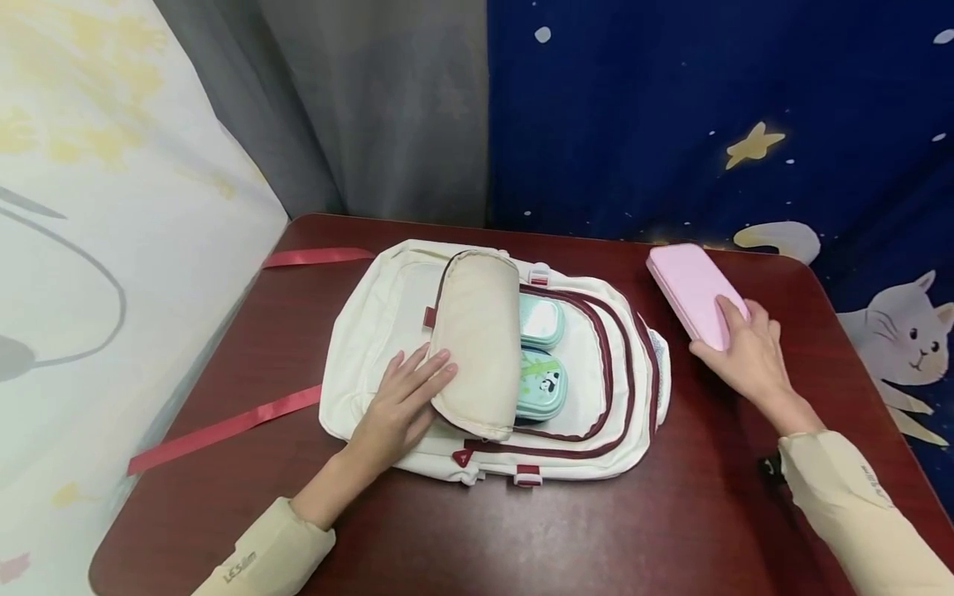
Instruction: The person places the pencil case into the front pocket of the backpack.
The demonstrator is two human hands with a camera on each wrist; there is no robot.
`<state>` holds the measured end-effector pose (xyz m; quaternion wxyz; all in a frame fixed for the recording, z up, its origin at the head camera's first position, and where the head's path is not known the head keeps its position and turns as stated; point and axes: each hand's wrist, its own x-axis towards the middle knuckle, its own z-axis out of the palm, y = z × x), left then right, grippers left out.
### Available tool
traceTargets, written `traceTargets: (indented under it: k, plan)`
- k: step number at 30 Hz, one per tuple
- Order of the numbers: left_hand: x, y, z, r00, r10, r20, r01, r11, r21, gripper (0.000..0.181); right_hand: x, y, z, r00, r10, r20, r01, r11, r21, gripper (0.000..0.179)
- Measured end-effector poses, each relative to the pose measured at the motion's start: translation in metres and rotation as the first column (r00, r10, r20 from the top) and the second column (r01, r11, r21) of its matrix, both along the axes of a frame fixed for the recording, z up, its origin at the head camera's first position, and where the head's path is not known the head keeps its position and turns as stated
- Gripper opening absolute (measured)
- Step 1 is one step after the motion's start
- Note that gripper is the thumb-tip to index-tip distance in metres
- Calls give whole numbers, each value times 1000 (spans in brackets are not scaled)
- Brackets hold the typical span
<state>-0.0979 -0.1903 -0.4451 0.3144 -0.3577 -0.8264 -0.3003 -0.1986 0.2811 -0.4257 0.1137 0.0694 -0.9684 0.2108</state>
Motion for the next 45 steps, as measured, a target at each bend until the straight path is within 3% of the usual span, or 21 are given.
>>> traceTargets:
  k: [3,5,7,11,13,15,22,28,32,39,45]
  plan:
    - [0,-1,1,1000,10,-8,-10,1000,5,42,1,-9,19,989,96,-111,-99,995,-17,83]
    - [0,-1,1,1000,15,-6,-15,1000,7,42,2,-17,29,963,202,-176,-207,978,-8,83]
    - [1,-1,1,1000,18,-2,-18,1000,12,42,3,-27,35,915,336,-222,-339,940,28,84]
    - [2,-1,0,1000,24,3,-24,1000,17,41,8,-50,39,791,569,-226,-558,822,117,81]
    - [2,-1,0,1000,24,1,-24,1000,15,41,10,-60,39,751,629,-202,-612,777,144,80]
    - [1,0,0,1000,25,2,-25,1000,14,42,12,-66,40,730,659,-180,-639,752,159,80]
    - [-2,-1,1,1000,14,-15,-14,999,30,40,4,-76,37,712,697,-91,-687,717,116,82]
    - [-5,1,1,1000,-8,-23,9,999,49,39,-1,-75,26,726,687,-13,-687,726,9,85]
    - [-4,1,0,999,-11,-47,15,997,82,38,-4,-76,21,715,698,44,-695,716,-68,86]
    - [-6,0,-2,996,-21,-84,30,993,112,37,-14,-92,15,685,727,41,-718,684,-128,85]
    - [-6,2,-4,995,-30,-91,39,994,98,36,-28,-118,13,653,758,-10,-755,649,-86,81]
